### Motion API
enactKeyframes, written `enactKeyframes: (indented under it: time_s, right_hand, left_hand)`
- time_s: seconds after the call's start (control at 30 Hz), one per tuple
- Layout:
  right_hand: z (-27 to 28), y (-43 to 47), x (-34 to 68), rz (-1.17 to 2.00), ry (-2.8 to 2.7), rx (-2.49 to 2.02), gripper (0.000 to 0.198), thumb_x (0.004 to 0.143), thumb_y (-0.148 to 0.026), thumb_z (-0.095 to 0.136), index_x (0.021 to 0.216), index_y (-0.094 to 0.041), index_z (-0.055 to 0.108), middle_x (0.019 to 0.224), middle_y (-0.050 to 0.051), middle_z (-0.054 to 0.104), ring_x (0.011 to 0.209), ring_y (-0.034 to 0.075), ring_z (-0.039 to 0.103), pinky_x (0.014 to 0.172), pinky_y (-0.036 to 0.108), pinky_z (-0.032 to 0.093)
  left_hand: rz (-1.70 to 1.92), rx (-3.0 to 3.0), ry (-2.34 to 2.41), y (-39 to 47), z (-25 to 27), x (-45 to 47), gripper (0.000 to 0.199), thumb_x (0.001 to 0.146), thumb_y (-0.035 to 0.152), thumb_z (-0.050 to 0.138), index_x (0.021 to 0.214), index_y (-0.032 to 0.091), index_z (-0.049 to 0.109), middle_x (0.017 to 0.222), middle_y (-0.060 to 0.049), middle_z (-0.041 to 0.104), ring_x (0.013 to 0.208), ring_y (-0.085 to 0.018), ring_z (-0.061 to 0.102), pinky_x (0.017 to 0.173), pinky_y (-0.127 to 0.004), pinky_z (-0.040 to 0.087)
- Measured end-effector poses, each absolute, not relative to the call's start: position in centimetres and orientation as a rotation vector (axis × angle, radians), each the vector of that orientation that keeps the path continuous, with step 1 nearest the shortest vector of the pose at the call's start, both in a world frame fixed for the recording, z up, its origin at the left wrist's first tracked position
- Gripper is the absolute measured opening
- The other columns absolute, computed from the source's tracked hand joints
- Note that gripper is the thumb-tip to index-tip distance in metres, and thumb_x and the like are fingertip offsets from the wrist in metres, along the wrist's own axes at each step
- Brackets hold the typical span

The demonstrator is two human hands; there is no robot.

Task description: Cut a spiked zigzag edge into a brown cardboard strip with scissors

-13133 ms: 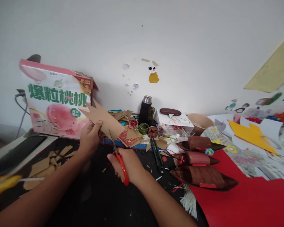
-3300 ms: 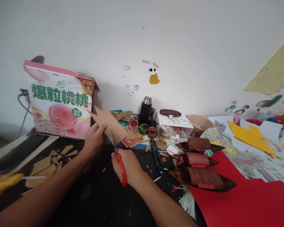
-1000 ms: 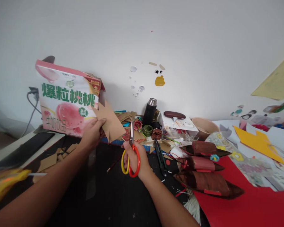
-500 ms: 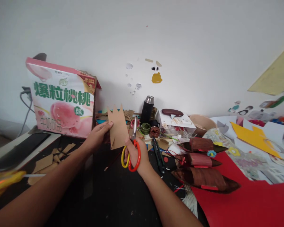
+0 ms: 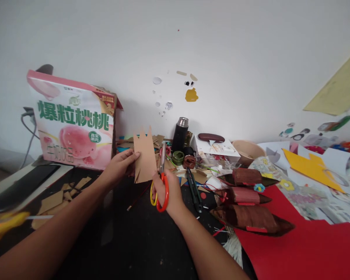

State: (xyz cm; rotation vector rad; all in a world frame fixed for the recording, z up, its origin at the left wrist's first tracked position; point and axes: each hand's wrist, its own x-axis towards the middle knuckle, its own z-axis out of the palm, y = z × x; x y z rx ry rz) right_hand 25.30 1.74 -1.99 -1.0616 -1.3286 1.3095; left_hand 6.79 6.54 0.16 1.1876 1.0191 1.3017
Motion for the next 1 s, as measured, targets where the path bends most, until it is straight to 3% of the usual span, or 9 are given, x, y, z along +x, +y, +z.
enactKeyframes:
  time_s: [0.1, 0.2, 0.37, 0.47, 0.6, 0.83, 1.0]
  right_hand:
    - [-2.3, 1.3, 25.2, 1.389, -1.458, -1.016, 0.043, 0.090, -0.062, 0.070, 0.093, -0.022, 0.055, 0.052, -0.007, 0.057, 0.038, 0.013, 0.054, 0.037, 0.020, 0.041]
    - [-2.5, 1.1, 25.1, 1.469, -1.514, -0.952, 0.046, 0.092, -0.065, 0.069, 0.096, -0.020, 0.058, 0.055, -0.007, 0.059, 0.040, 0.013, 0.057, 0.040, 0.020, 0.045]
    - [-2.6, 1.2, 24.9, 1.558, -1.460, -0.930, 0.059, 0.090, -0.076, 0.064, 0.103, -0.018, 0.058, 0.056, -0.004, 0.064, 0.043, 0.015, 0.062, 0.044, 0.022, 0.050]
    - [-2.8, 1.3, 24.8, 1.599, -1.471, -0.925, 0.067, 0.086, -0.081, 0.064, 0.106, -0.017, 0.059, 0.059, -0.002, 0.067, 0.047, 0.016, 0.066, 0.046, 0.023, 0.051]
    - [-3.2, 1.1, 24.5, 1.663, -1.516, -0.957, 0.078, 0.078, -0.085, 0.069, 0.115, -0.016, 0.061, 0.063, -0.001, 0.069, 0.049, 0.016, 0.066, 0.048, 0.023, 0.050]
    - [-2.5, 0.5, 24.6, 1.734, -1.613, -0.970, 0.092, 0.071, -0.085, 0.076, 0.126, -0.013, 0.062, 0.072, 0.002, 0.071, 0.057, 0.016, 0.067, 0.055, 0.026, 0.053]
    - [-1.8, 0.1, 25.0, 1.772, -1.716, -0.951, 0.090, 0.073, -0.077, 0.082, 0.133, -0.012, 0.063, 0.082, 0.005, 0.073, 0.070, 0.019, 0.072, 0.061, 0.028, 0.055]
  left_hand:
    - [1.426, 1.180, 1.055, 6.7, 0.2, 6.5, 0.045, 0.072, 0.059, 0.086, 0.077, 0.020, 0.065, 0.059, 0.003, 0.056, 0.047, -0.013, 0.049, 0.043, -0.023, 0.040]
    - [1.734, 1.162, 1.135, 7.1, 0.4, 5.6, 0.044, 0.078, 0.061, 0.082, 0.080, 0.020, 0.065, 0.071, 0.000, 0.063, 0.061, -0.015, 0.058, 0.053, -0.023, 0.046]
    - [2.093, 0.975, 1.185, 7.6, 0.8, 4.2, 0.040, 0.086, 0.057, 0.077, 0.085, 0.022, 0.058, 0.066, 0.005, 0.054, 0.049, -0.010, 0.046, 0.041, -0.022, 0.035]
    - [2.093, 0.930, 1.054, 7.8, 1.0, 4.1, 0.034, 0.085, 0.045, 0.078, 0.087, 0.025, 0.051, 0.059, 0.010, 0.043, 0.040, -0.007, 0.035, 0.037, -0.021, 0.032]
    - [2.078, 0.922, 0.955, 8.0, 1.3, 4.4, 0.032, 0.077, 0.027, 0.077, 0.092, 0.026, 0.048, 0.059, 0.013, 0.045, 0.037, -0.007, 0.033, 0.034, -0.020, 0.030]
    - [2.019, 0.958, 0.952, 7.9, 1.5, 4.4, 0.028, 0.076, 0.027, 0.077, 0.090, 0.024, 0.053, 0.060, 0.012, 0.043, 0.035, -0.005, 0.032, 0.032, -0.019, 0.025]
    - [1.992, 0.919, 1.008, 8.2, 0.9, 4.0, 0.023, 0.076, 0.027, 0.076, 0.090, 0.022, 0.059, 0.060, 0.010, 0.045, 0.040, -0.005, 0.034, 0.034, -0.017, 0.027]
